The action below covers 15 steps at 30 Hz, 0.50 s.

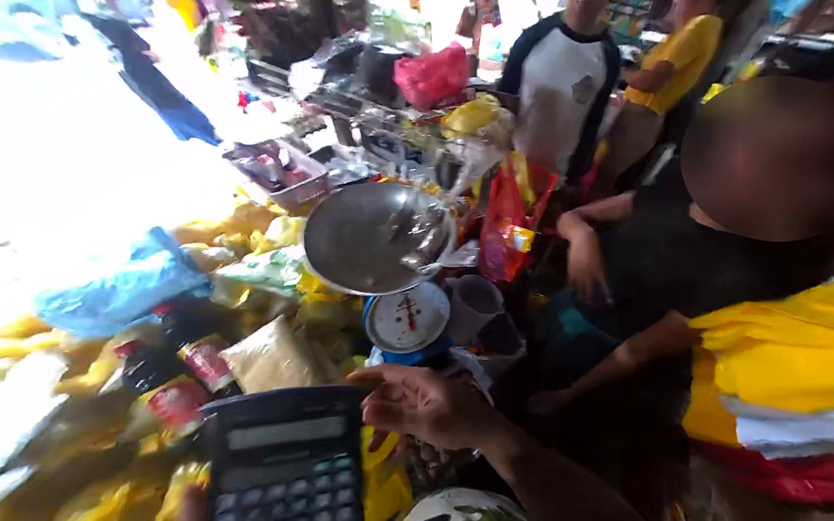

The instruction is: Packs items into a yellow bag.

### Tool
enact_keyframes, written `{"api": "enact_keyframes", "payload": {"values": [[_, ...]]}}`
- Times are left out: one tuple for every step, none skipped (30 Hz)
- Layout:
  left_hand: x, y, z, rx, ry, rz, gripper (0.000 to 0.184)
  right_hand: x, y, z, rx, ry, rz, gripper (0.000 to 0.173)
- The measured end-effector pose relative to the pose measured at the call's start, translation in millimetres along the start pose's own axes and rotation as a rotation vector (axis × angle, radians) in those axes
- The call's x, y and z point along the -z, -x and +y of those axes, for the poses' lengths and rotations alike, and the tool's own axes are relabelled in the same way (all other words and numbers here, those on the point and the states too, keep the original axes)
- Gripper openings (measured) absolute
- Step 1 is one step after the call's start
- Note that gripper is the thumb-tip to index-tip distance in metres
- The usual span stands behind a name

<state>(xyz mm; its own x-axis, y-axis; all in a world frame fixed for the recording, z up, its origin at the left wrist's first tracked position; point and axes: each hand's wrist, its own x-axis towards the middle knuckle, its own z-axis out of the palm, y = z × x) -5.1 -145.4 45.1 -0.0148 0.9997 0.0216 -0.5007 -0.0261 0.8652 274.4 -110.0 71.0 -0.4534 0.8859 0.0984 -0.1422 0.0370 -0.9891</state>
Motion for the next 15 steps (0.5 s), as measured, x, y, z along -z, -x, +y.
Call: {"api": "enact_keyframes", "payload": {"values": [[8.2, 0.6, -1.0, 0.086, 0.006, -0.077, 0.029, -6.6, -5.2, 4.9, 0.004, 0.003, 0.016, 0.045], [19.1, 1.4, -5.0, 0.149, 0.030, -0.172, 0.033, -13.0, -9.2, 11.4, 0.016, 0.034, 0.042, 0.040], [26.1, 4.3, -10.2, 0.183, 0.058, -0.210, 0.035, -19.2, -12.1, 19.7, 0.024, 0.069, 0.075, 0.035], [32.5, 5.9, -14.7, 0.212, 0.080, -0.227, 0.036, -24.4, -15.2, 29.2, 0.028, 0.111, 0.110, 0.031], [38.4, 6.9, -17.4, 0.248, 0.099, -0.232, 0.037, -28.5, -18.6, 38.0, 0.023, 0.135, 0.124, 0.028], [44.7, 8.2, -18.6, 0.285, 0.101, -0.226, 0.038, -32.2, -22.4, 45.1, -0.004, 0.130, 0.115, 0.027], [53.5, 8.9, -20.7, 0.309, 0.106, -0.229, 0.040, -35.8, -27.8, 51.1, -0.038, 0.104, 0.102, 0.027], [64.0, 9.6, -23.3, 0.318, 0.112, -0.237, 0.046, -38.8, -34.7, 55.8, -0.073, 0.082, 0.088, 0.027], [75.0, 11.0, -25.6, 0.310, 0.109, -0.230, 0.051, -42.0, -43.0, 59.3, -0.101, 0.069, 0.081, 0.028], [87.7, 12.9, -27.0, 0.293, 0.104, -0.218, 0.057, -45.6, -53.4, 60.9, -0.116, 0.071, 0.080, 0.028], [101.2, 15.4, -28.0, 0.273, 0.098, -0.188, 0.062, -49.0, -66.2, 60.3, -0.121, 0.083, 0.087, 0.028], [113.8, 19.5, -29.4, 0.249, 0.093, -0.132, 0.065, -51.8, -81.1, 58.8, -0.116, 0.099, 0.099, 0.028], [126.1, 25.5, -29.7, 0.243, 0.100, -0.080, 0.067, -54.5, -97.2, 57.3, -0.105, 0.118, 0.125, 0.027], [138.3, 32.5, -28.5, 0.244, 0.104, -0.057, 0.068, -58.1, -114.8, 56.2, -0.090, 0.132, 0.160, 0.028], [150.6, 40.4, -26.6, 0.242, 0.097, -0.058, 0.070, -63.4, -133.8, 54.6, -0.072, 0.144, 0.187, 0.030]]}}
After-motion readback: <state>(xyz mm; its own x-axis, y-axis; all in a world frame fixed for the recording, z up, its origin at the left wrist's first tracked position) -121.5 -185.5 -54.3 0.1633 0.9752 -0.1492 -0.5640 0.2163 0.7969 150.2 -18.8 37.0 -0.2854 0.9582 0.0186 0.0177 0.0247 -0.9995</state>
